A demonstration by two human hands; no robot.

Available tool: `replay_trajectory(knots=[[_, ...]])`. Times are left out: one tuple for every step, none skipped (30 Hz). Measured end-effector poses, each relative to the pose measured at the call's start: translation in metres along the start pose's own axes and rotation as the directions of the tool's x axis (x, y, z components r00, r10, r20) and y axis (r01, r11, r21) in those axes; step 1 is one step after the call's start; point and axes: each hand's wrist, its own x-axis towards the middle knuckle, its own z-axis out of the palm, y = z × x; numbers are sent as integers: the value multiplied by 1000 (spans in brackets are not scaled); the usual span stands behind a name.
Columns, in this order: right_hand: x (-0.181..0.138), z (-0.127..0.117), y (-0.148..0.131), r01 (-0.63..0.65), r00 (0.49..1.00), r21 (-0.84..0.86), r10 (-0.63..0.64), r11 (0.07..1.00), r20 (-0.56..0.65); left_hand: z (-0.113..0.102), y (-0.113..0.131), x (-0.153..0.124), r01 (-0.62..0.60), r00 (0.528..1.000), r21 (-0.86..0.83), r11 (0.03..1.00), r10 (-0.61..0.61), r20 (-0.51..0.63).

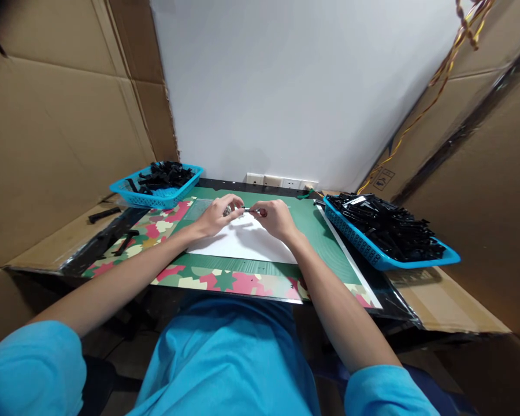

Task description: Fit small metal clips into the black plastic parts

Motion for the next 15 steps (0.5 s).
replay_trajectory(knots=[[0, 0, 1, -1, 1000, -4, 1, 1000, 10, -1, 0, -1, -27, 1000, 44, 999, 27, 11], [-1, 0, 2, -2, 1000, -6, 2, 1000, 21, 0, -1, -1, -45, 999, 75, 996, 44, 18], [-1, 0, 2, -2, 999, -8, 2, 1000, 34, 0, -2, -1, -52, 999, 93, 994, 51, 19], [-1, 0, 1, -3, 999, -10, 4, 1000, 48, 1, -3, -2, -54, 998, 98, 994, 53, 17], [-1, -1, 0, -7, 998, -17, 8, 1000, 61, 2, -4, -2, -52, 999, 95, 994, 50, 15], [-1, -2, -2, -11, 997, -30, 14, 999, 72, 3, -6, -2, -46, 999, 90, 995, 45, 12], [-1, -4, -3, -18, 997, -46, 22, 999, 77, 4, -7, -2, -39, 999, 86, 995, 38, 14], [0, -6, -4, -26, 997, -62, 31, 998, 72, 5, -8, -2, -33, 999, 86, 996, 32, 17], [0, -9, -5, -36, 998, -74, 41, 997, 58, 5, -9, -3, -26, 999, 90, 996, 24, 22], [1, -11, -5, -44, 998, -78, 47, 996, 38, 6, -10, -3, -17, 1000, 95, 995, 15, 26], [1, -13, -5, -45, 999, -70, 47, 997, 19, 6, -11, -4, -7, 1000, 100, 995, 4, 31], [2, -14, -5, -38, 999, -55, 38, 998, 9, 7, -11, -4, 3, 999, 106, 994, -7, 38], [2, -15, -4, -20, 1000, -39, 21, 999, 11, 8, -11, -5, 11, 999, 113, 994, -16, 49], [2, -15, -3, 4, 1000, -26, -3, 1000, 24, 9, -11, -6, 18, 998, 123, 992, -25, 60], [2, -15, -2, 30, 999, -18, -29, 999, 46, 10, -10, -7, 22, 997, 137, 990, -32, 73]])
